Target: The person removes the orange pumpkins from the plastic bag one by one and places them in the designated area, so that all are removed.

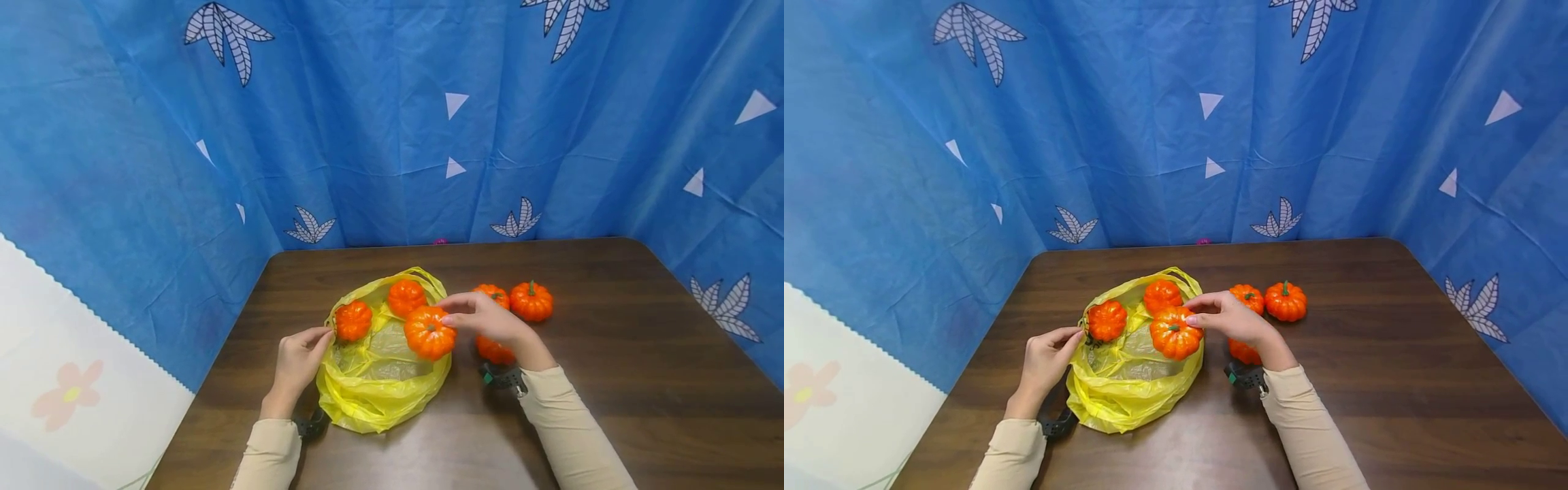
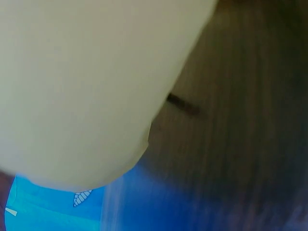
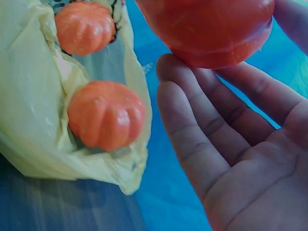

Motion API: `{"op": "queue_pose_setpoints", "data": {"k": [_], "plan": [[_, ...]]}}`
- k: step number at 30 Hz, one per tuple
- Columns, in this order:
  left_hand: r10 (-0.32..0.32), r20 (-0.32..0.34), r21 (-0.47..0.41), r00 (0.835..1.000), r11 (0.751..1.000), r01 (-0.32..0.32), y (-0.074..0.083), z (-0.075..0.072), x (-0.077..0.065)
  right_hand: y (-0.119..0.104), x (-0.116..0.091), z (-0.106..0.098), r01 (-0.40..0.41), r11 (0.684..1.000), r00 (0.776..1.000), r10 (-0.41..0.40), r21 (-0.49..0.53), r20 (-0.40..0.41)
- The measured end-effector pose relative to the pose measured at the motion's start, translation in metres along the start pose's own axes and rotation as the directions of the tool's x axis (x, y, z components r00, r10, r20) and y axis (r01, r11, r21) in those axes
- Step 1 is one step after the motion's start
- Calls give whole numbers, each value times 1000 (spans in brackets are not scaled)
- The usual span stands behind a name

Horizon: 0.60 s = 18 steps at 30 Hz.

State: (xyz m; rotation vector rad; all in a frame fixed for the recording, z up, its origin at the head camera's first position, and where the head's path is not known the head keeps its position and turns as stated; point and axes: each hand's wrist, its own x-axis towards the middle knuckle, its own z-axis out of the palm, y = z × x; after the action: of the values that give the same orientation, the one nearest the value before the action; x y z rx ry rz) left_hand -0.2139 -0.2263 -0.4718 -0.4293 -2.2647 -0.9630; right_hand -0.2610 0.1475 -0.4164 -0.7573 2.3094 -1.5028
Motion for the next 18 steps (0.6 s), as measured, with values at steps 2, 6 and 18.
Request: {"op": "queue_pose_setpoints", "data": {"k": [2, 6, 18], "plan": [[-1, 5, 6, 1000, 1000, 1, 0, 0, 0, 2, -2, -4, -4, 1000, 1000, 4, 4, -4], [7, 2, 7, 1000, 1000, -7, -1, 0, 0, 5, -6, -11, -20, 999, 1000, 21, 39, -3], [12, 3, 9, 1000, 1000, -12, 0, 1, 2, 12, -18, -34, -27, 997, 999, 28, 72, -21]]}}
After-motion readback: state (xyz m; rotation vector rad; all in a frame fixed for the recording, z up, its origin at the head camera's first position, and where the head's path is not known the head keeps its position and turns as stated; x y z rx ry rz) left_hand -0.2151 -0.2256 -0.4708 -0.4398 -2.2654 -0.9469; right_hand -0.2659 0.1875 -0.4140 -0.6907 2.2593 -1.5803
